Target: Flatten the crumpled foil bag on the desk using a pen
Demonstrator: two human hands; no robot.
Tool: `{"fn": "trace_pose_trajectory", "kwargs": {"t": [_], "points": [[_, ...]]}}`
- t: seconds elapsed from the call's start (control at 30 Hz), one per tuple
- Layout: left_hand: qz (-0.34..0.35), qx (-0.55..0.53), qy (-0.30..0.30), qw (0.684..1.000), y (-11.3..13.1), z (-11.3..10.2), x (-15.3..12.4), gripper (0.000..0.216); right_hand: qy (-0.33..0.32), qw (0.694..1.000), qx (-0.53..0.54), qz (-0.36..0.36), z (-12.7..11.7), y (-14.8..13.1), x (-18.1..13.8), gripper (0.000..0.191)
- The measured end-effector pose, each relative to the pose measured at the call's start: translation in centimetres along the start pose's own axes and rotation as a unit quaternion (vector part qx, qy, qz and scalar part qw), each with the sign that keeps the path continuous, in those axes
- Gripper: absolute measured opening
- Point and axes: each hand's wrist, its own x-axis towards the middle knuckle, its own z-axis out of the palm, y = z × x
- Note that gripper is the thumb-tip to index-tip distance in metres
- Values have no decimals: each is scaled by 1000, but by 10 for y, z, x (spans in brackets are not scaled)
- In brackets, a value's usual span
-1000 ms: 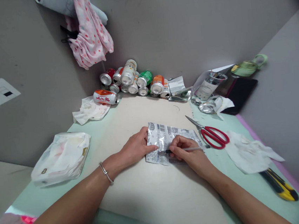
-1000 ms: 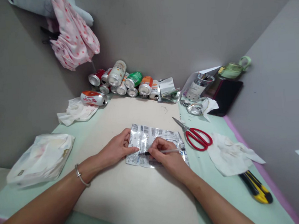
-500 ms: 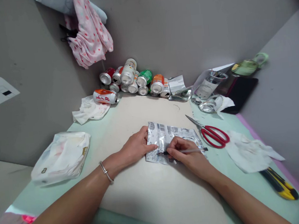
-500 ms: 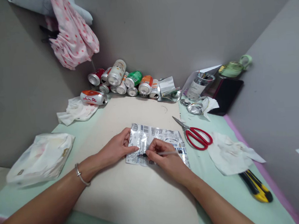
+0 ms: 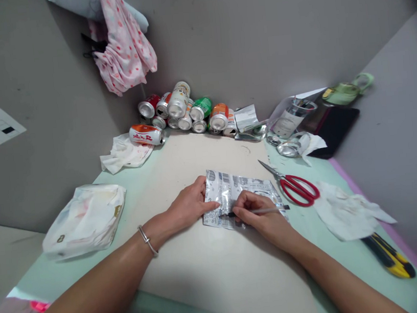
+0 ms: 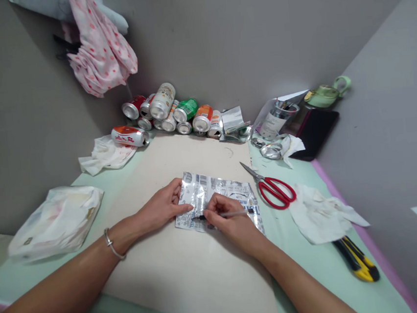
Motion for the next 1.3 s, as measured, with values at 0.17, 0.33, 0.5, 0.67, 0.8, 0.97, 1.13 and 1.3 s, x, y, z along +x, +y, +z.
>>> {"fn": "trace_pose_trajectory", "kwargs": {"t": [0.17,0.33,0.5,0.67,0.8,0.97,1.13,1.3], "points": [[0,2,-1,1000,0,0,1,36,1,1000,2,0,0,1,0,25],[-2,1,-3,1000,-1,0,1,38,3,1000,5,2,1,0,0,26],[-4,-1,-3,1000,-2,0,1,37,4,1000,-4,2,0,0,0,25],[-5,-5,-4,1000,-3,0,1,38,6,1000,-1,0,0,2,0,26],[-7,-7,-4,1000,-4,0,1,38,1,1000,-2,3,-1,2,0,25],[-6,-6,-8,1000,-4,0,1,41,5,1000,3,4,0,1,0,27],[-1,1,-9,1000,-3,0,2,42,4,1000,7,1,0,2,-1,27],[1,3,-6,1000,-3,0,1,43,9,1000,8,-2,1,2,-1,28]]}}
